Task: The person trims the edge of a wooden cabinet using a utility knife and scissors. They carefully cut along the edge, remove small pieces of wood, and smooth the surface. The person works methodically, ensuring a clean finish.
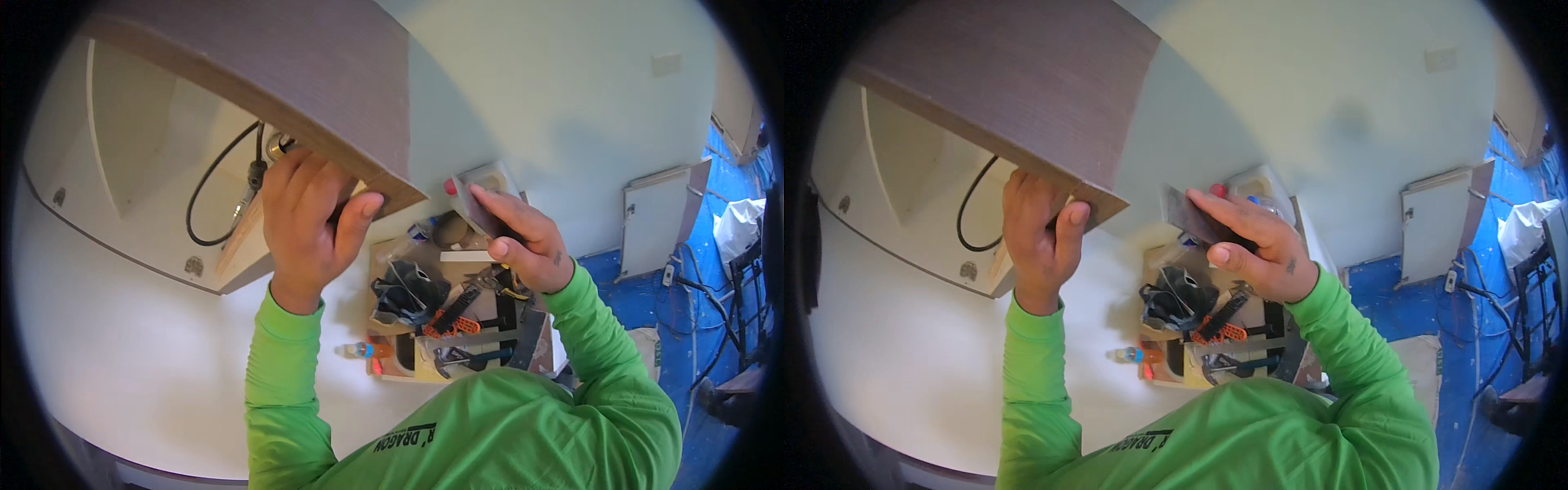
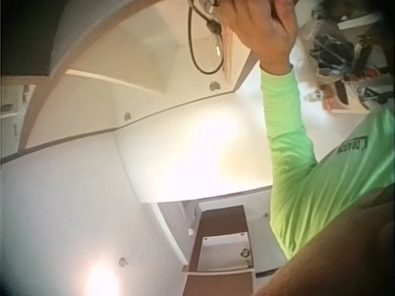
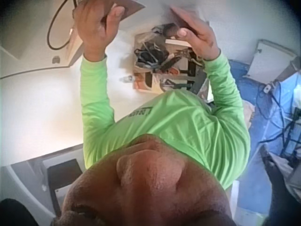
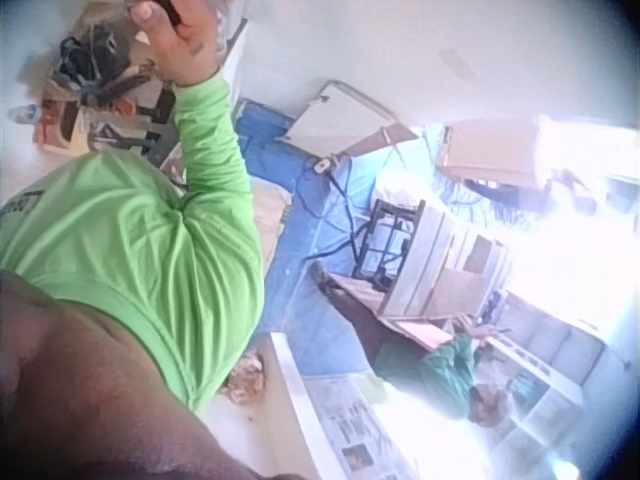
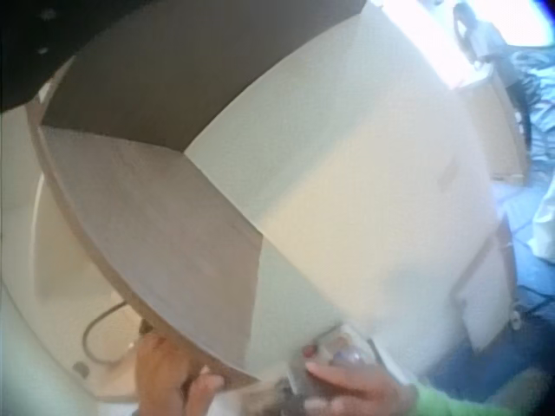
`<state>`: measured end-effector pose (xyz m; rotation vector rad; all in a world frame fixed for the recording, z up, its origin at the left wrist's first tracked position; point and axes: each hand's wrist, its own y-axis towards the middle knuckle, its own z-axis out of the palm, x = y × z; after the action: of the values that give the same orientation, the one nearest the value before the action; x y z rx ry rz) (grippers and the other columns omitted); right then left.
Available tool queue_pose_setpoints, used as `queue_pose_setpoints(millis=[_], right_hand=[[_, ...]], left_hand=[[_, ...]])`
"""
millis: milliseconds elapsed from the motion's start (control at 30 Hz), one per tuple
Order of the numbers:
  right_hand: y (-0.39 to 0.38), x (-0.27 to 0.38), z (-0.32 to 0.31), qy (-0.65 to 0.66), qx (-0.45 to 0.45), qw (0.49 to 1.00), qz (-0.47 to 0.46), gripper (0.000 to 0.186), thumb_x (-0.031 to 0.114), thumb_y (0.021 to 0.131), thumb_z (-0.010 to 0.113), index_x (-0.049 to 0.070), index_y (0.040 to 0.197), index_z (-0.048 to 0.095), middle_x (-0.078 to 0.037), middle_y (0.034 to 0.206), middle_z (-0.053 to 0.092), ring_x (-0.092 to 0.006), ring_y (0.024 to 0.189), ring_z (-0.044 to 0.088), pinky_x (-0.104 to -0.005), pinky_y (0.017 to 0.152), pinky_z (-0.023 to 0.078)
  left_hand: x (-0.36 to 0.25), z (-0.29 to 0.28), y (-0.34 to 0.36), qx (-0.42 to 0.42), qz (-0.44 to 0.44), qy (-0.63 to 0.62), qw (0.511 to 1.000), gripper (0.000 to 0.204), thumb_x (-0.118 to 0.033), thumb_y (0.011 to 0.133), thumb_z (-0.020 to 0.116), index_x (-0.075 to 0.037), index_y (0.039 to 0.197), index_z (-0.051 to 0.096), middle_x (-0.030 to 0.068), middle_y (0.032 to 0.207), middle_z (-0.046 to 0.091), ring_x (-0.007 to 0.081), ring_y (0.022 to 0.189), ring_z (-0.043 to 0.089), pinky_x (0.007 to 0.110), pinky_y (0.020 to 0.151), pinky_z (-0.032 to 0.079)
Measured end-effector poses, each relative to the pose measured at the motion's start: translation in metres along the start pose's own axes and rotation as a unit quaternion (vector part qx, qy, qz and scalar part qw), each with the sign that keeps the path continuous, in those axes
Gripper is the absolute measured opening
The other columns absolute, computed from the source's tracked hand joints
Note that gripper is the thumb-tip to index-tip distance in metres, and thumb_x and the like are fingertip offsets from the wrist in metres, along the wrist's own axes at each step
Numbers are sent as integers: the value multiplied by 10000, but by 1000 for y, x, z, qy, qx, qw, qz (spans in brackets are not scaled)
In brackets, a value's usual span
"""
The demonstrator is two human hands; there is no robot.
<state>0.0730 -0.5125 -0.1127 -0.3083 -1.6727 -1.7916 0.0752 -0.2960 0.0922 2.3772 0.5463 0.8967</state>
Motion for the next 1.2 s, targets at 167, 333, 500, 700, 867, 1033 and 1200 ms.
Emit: queue_pose_setpoints(millis=[167, 333, 500, 700, 867, 1033, 1200], right_hand=[[-11, 33, 8, -43, 8, 999, 3, 538, 197, 999, 664, 5, 1482, 525, -122, 1013, 616, -226, 866, 571, -336, 810, 460], [-5, 63, 11, -89, 3, 996, 17, 490, 131, 1015, 635, 38, 1486, 536, -101, 960, 598, -190, 796, 543, -301, 740, 453], [-1, 68, 18, -115, -1, 993, 16, 481, 119, 1021, 629, 46, 1487, 540, -94, 964, 603, -186, 802, 552, -296, 751, 464], [1, 68, 19, -138, -4, 990, 32, 484, 108, 1022, 621, 58, 1497, 536, -99, 960, 604, -178, 798, 562, -297, 751, 473], [4, 69, 14, -144, 10, 989, 28, 479, 96, 1025, 612, 58, 1496, 538, -104, 954, 605, -182, 789, 571, -305, 746, 481], [5, 68, 12, -127, 13, 992, 23, 475, 102, 1030, 609, 60, 1497, 539, -106, 948, 607, -186, 789, 575, -312, 740, 485], [8, 69, 10, -133, 17, 991, 21, 469, 131, 1038, 608, 66, 1498, 541, -107, 937, 604, -184, 784, 570, -312, 732, 483]], left_hand=[[4, -2, 3, -22, 27, -13, 999, 316, -300, 897, 776, -49, 1063, 681, 93, 979, 717, 329, 945, 625, 417, 848, 460], [-2, -1, 6, -57, 22, -55, 997, 216, -211, 869, 801, -56, 975, 695, 86, 890, 714, 301, 848, 646, 396, 785, 475], [-12, 4, 1, -98, -60, -150, 982, 151, -131, 835, 829, -49, 864, 705, 80, 827, 711, 276, 767, 645, 365, 715, 479], [-14, -2, 1, -64, -62, -141, 986, 123, -93, 892, 795, -5, 899, 709, 96, 889, 732, 242, 838, 653, 337, 800, 497], [-15, -3, 2, -72, -69, -152, 983, 130, -97, 883, 801, -9, 881, 706, 94, 878, 727, 247, 831, 651, 339, 791, 497], [-16, -4, 2, -64, -75, -146, 984, 133, -100, 876, 805, -12, 873, 706, 95, 865, 722, 248, 825, 650, 341, 782, 497], [-16, -4, 4, -75, -67, -146, 984, 139, -102, 871, 808, -12, 869, 703, 96, 860, 720, 250, 812, 644, 344, 766, 496]])
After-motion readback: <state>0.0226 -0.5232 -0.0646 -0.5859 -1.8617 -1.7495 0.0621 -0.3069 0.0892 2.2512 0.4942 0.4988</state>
